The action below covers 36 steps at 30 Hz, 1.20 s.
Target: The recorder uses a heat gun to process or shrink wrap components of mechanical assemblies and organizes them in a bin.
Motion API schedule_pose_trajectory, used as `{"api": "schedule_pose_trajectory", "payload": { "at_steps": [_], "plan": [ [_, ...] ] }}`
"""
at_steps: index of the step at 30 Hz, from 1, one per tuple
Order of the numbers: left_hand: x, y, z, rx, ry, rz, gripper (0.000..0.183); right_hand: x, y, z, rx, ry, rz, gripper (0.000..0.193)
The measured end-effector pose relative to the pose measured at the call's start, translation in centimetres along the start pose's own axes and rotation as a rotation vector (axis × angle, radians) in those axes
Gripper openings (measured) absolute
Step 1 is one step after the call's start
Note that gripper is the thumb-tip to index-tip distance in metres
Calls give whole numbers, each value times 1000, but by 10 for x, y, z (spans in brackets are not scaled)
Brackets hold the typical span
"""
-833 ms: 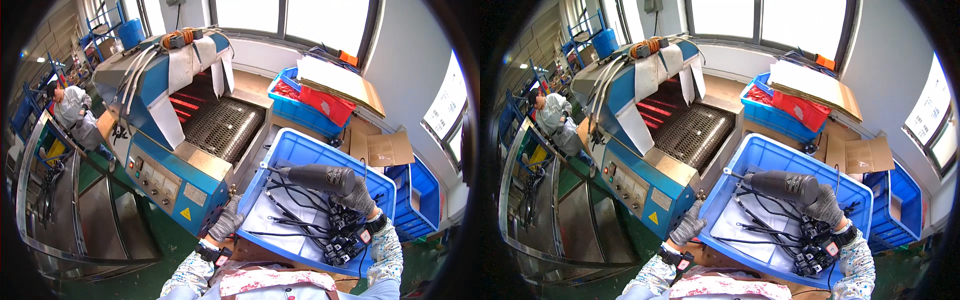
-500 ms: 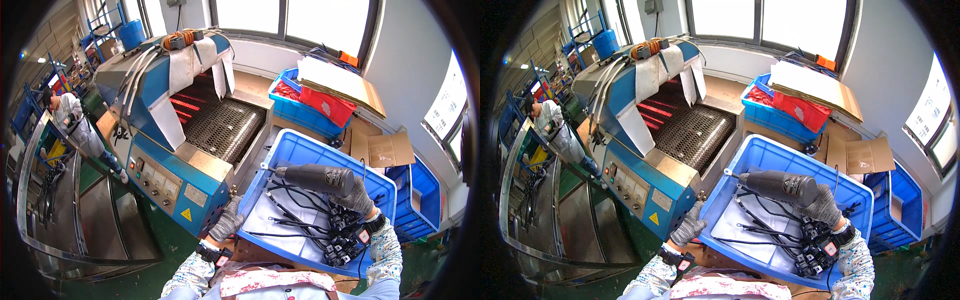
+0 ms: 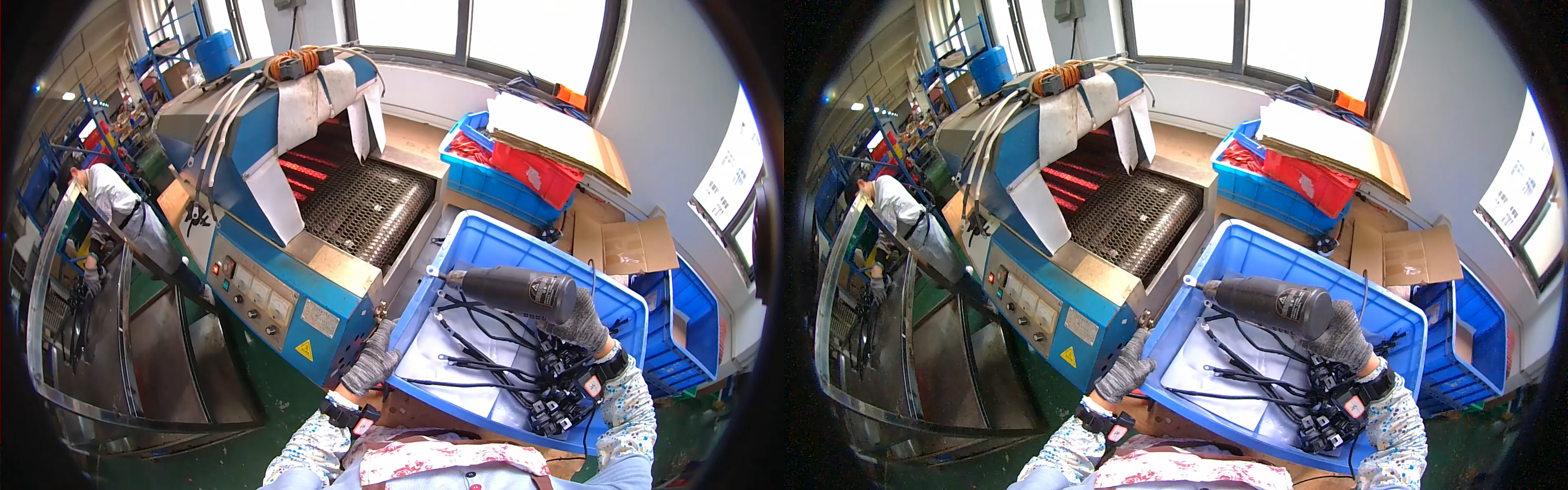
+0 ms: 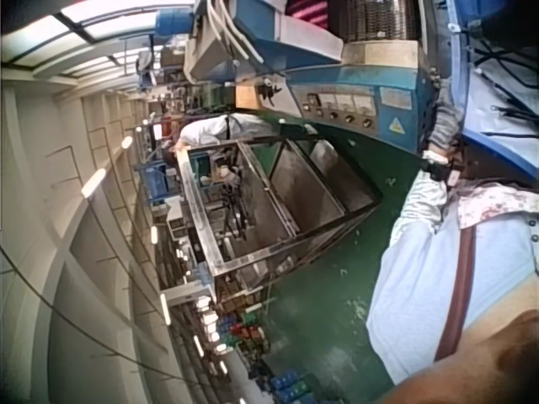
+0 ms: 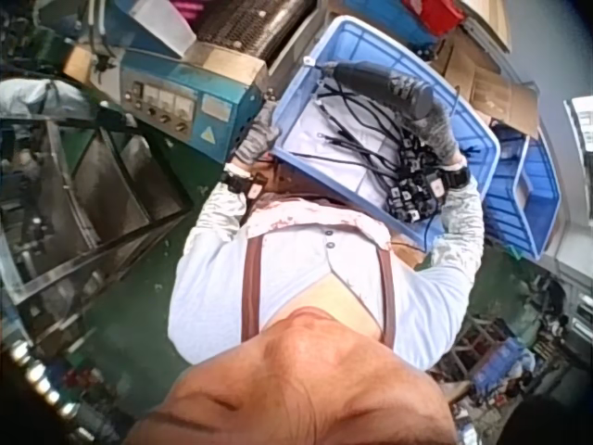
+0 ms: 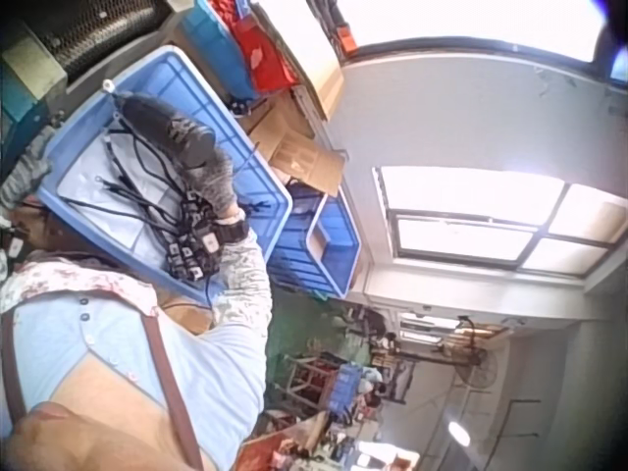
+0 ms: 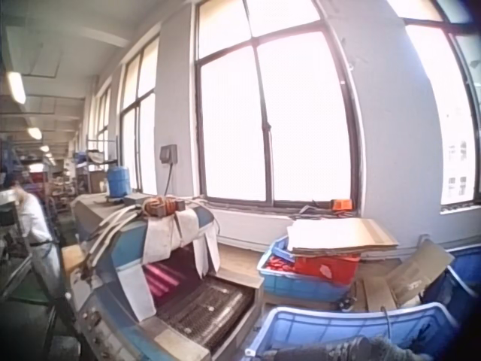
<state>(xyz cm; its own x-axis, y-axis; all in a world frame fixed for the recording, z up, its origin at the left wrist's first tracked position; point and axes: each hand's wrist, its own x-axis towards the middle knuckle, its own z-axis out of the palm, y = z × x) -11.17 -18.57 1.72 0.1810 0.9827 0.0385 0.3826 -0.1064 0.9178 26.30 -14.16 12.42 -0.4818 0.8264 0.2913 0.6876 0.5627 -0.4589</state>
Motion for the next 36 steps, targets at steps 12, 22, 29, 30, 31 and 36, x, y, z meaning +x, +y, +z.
{"api": "schedule_pose_trajectory", "payload": {
  "at_steps": [12, 22, 29, 30, 31, 36],
  "plan": [
    [1, -12, 3, -65, -6, -15, 50, 6, -2, -5, -233, 56, -229, 28],
    [-2, 13, -4, -27, -49, -78, 54, 10, -2, -21, -104, 154, 243, 18],
    [-1, -15, -2, 77, -32, -38, 56, 19, 28, -59, -532, 48, -201, 36],
    [1, -7, -3, 100, -35, -29, 56, 28, 24, -70, -596, 155, -196, 38],
    [4, 0, -4, 122, -38, -17, 56, 36, 25, -78, -662, 264, -190, 41],
    [8, 12, -9, 201, -66, -20, 56, 87, 64, -116, -582, 552, 81, 24]
  ]
}}
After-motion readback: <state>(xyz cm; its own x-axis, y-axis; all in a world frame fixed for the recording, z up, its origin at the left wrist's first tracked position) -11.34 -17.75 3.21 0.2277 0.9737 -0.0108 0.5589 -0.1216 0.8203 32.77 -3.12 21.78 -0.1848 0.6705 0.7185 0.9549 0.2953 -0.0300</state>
